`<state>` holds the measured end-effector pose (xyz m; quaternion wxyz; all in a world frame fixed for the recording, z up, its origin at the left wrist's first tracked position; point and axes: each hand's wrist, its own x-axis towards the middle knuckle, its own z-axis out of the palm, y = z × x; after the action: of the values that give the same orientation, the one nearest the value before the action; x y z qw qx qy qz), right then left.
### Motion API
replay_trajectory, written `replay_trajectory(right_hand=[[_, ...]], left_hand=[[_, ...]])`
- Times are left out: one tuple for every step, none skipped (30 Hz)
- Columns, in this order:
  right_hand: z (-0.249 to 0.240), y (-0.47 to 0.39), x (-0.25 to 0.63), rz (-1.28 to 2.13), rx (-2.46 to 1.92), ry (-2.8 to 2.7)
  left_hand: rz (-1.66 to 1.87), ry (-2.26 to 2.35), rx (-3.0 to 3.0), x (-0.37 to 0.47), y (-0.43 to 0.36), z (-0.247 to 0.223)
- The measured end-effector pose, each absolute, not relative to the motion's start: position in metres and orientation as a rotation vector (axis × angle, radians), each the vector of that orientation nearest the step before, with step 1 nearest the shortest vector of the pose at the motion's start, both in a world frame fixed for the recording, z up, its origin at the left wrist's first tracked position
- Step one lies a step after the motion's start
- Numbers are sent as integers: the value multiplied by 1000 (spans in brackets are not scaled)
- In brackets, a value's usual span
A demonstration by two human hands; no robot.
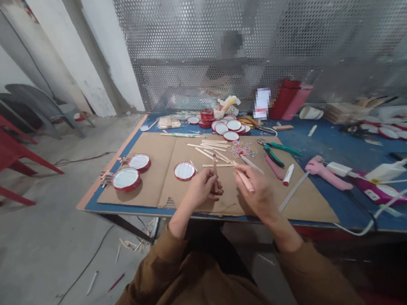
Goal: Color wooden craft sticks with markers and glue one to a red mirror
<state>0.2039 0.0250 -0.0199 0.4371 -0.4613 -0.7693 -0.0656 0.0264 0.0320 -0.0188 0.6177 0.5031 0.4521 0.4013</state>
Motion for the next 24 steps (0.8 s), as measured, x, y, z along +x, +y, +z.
replay_trajectory(right_hand=[[-18,29,217,-219,-1191,-1977],[-16,34,230,-286,-1252,-2037],[-14,39,244,-351,-1311,-2102],[-12,44,258,-409,-1377,-2151],[-10,49,271,-450,-1451,-2214],[-8,54,282,-484,-1523,-2287],[-6,59,291,-524,-1584,-2351],[-4,62,298,-563,-1629,-2414],[-2,65,303,-605,-1670,-2455],[-1,68,306,-648,-1711,-2470],[0,70,307,-685,-1757,-2461],[1,71,307,-711,-1814,-2436],[1,73,307,-717,-1875,-2407],[0,75,306,-705,-1931,-2386],[0,77,304,-683,-1975,-2376],[-1,80,302,-662,-2005,-2374],[-1,82,301,-640,-2030,-2368],[-1,85,299,-613,-2064,-2349],[0,87,297,-579,-2110,-2316],[1,90,295,-529,-2161,-2281],[3,92,294,-462,-2216,-2246],[5,95,293,-386,-2259,-2211],[6,96,293,-313,-2286,-2171],[8,97,293,-256,-2296,-2123]], left_hand=[[919,1052,1140,27,33,-18],[911,1061,1131,27,33,-18],[901,1067,1127,27,33,-17],[888,1069,1124,27,33,-17],[869,1066,1124,27,33,-16],[850,1062,1127,27,33,-16],[834,1061,1136,27,33,-15],[823,1064,1151,27,32,-15],[818,1069,1173,26,32,-15],[817,1078,1198,26,31,-15],[817,1086,1225,26,31,-15],[820,1092,1248,26,30,-16],[824,1093,1266,26,30,-16],[830,1093,1279,26,29,-16],[835,1093,1287,26,29,-16],[839,1093,1290,25,29,-16],[842,1091,1293,25,29,-16],[844,1088,1296,25,29,-16],[844,1081,1300,25,28,-16],[845,1074,1305,25,29,-16],[843,1067,1307,25,29,-16],[839,1065,1306,25,29,-15],[833,1067,1303,25,29,-15],[827,1072,1299,26,29,-15]])
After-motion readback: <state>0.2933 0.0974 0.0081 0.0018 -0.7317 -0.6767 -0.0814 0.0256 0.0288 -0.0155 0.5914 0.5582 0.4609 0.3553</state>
